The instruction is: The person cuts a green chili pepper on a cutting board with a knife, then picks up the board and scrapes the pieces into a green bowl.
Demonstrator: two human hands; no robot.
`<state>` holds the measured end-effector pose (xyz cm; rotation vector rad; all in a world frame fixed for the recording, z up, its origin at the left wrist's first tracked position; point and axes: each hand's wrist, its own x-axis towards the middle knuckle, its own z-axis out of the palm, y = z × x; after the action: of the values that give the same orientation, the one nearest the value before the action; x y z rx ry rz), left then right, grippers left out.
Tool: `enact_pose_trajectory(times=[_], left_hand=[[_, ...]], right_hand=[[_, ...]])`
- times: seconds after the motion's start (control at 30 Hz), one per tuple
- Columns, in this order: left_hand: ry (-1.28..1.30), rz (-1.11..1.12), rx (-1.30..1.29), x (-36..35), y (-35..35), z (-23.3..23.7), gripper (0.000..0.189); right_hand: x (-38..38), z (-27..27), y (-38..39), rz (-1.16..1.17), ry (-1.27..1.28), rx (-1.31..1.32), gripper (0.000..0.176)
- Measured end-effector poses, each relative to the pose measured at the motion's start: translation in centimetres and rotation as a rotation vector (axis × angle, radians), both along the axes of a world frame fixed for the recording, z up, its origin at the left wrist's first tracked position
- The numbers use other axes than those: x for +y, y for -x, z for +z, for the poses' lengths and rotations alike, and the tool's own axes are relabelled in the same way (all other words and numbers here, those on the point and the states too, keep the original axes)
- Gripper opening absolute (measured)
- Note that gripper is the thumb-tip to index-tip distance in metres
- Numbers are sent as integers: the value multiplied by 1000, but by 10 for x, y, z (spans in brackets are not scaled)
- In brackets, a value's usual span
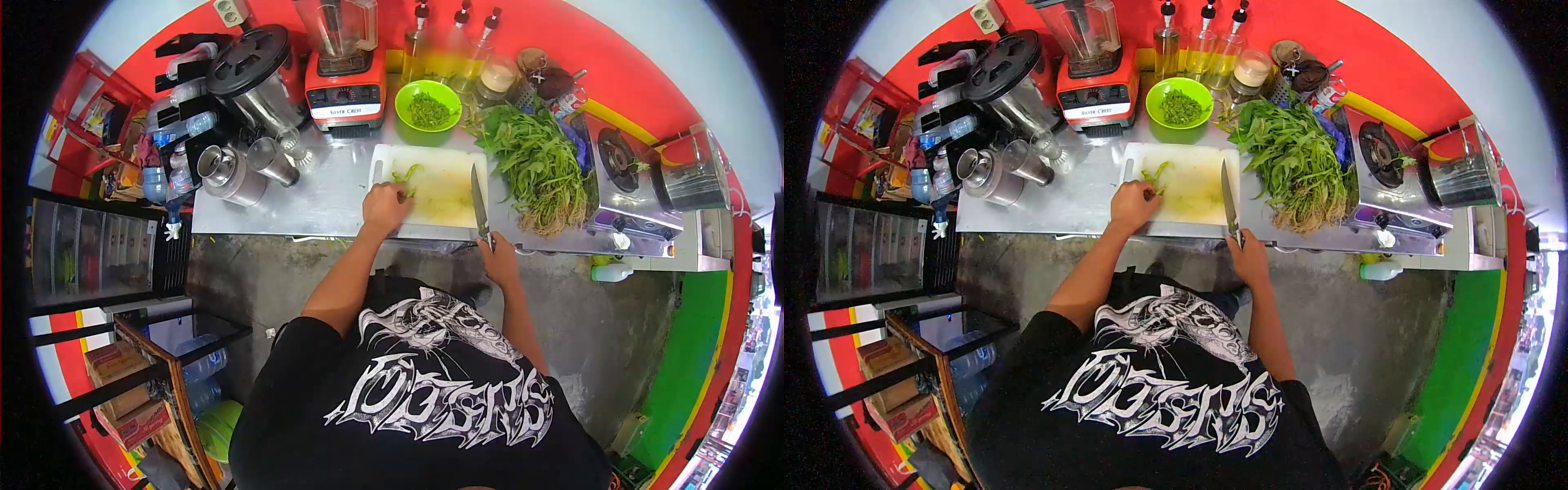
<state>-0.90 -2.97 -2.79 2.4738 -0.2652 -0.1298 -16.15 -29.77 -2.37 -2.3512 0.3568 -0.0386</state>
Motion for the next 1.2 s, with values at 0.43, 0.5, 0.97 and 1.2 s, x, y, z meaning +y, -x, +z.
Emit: enact_pose_trajectory(times=[0.43,0.5,0.97,1.2], left_hand=[[-46,-260,-200,-8,10,-26,9],[29,-365,-170,-9,15,-21,8],[74,-351,-280,-53,11,-20,22],[84,-340,-197,-54,16,-22,28]], right_hand=[[8,-1,-5,23,-33,44,34],[11,-1,-8,75,-58,64,34],[36,3,-43,132,144,154,33],[36,-5,-34,142,175,214,33]])
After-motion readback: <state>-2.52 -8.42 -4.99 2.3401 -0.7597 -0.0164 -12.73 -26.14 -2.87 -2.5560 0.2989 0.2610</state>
